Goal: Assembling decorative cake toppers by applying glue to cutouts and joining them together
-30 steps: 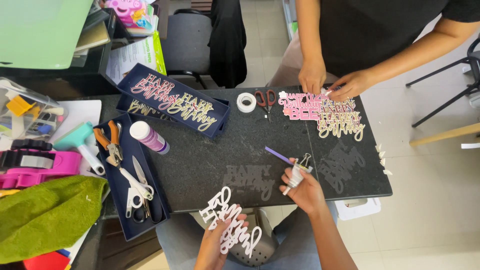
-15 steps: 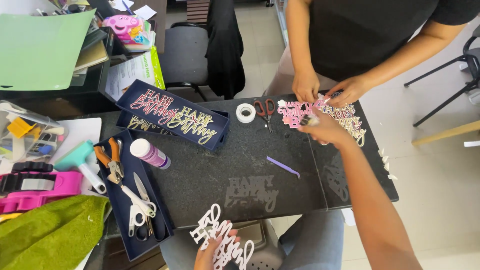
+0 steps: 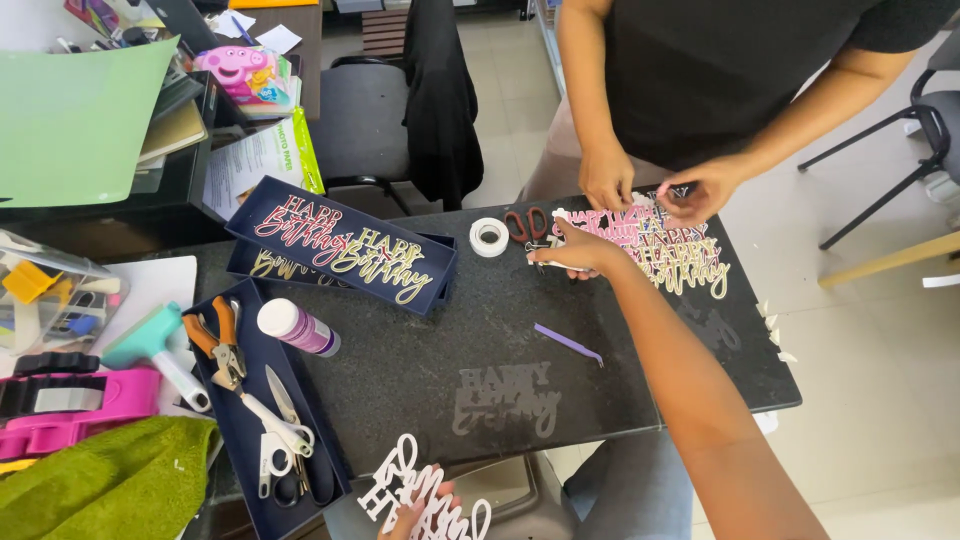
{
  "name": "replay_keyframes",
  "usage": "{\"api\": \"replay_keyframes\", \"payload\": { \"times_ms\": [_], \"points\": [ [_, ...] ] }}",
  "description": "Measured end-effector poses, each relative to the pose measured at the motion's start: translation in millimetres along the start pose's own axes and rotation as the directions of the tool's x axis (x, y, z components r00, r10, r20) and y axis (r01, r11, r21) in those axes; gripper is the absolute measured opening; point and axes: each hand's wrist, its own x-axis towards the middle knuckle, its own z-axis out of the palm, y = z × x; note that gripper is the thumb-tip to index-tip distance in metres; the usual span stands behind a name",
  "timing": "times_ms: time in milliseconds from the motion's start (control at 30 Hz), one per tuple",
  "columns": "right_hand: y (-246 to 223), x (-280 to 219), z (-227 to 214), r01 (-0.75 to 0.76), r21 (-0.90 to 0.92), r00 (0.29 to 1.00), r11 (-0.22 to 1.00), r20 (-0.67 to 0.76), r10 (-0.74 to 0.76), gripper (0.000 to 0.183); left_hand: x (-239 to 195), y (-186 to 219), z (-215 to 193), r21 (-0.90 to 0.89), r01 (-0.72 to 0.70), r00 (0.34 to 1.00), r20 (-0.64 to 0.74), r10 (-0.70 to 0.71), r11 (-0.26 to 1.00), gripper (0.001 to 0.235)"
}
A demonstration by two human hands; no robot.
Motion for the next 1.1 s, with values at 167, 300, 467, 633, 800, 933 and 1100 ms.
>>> {"api": "replay_keyframes", "payload": {
  "times_ms": [167, 300, 467, 633, 800, 933, 1100],
  "points": [
    [-33, -51, -13, -0.13, 0.083, 0.987, 0.988, 0.103, 0.121, 0.104, 5, -6, -7, -0.033, 0.03, 0.997, 0.073, -0.028, 0.999, 0.061],
    [-21, -71, -17, -0.127, 0.175, 0.992, 0.976, 0.015, 0.126, 0.107, -15, 2, 16, -0.032, 0.051, 0.999, 0.011, -0.051, 0.998, 0.056],
    [7, -105, -34, -0.13, 0.303, 0.967, 0.944, -0.172, 0.188, 0.114, -26, 9, 30, -0.002, 0.162, 0.983, 0.082, -0.161, 0.987, 0.063],
    [23, -116, -50, -0.142, 0.371, 0.929, 0.918, -0.271, 0.253, 0.108, -41, 7, 44, 0.029, 0.059, 0.998, -0.002, -0.059, 0.998, 0.058],
    [31, -107, -48, -0.125, 0.394, 0.927, 0.911, -0.281, 0.249, 0.109, -72, 12, 72, 0.072, 0.029, 0.995, -0.093, -0.022, 0.997, 0.054],
    [23, -115, -42, -0.139, 0.408, 0.924, 0.902, -0.275, 0.267, 0.109, -53, 2, 46, 0.015, 0.003, 1.0, -0.014, -0.003, 1.0, 0.054],
    [38, -118, -25, -0.037, 0.404, 0.944, 0.914, -0.287, 0.165, 0.101, -70, 8, 64, 0.044, 0.043, 0.998, -0.055, -0.04, 0.998, 0.055]
  ]
}}
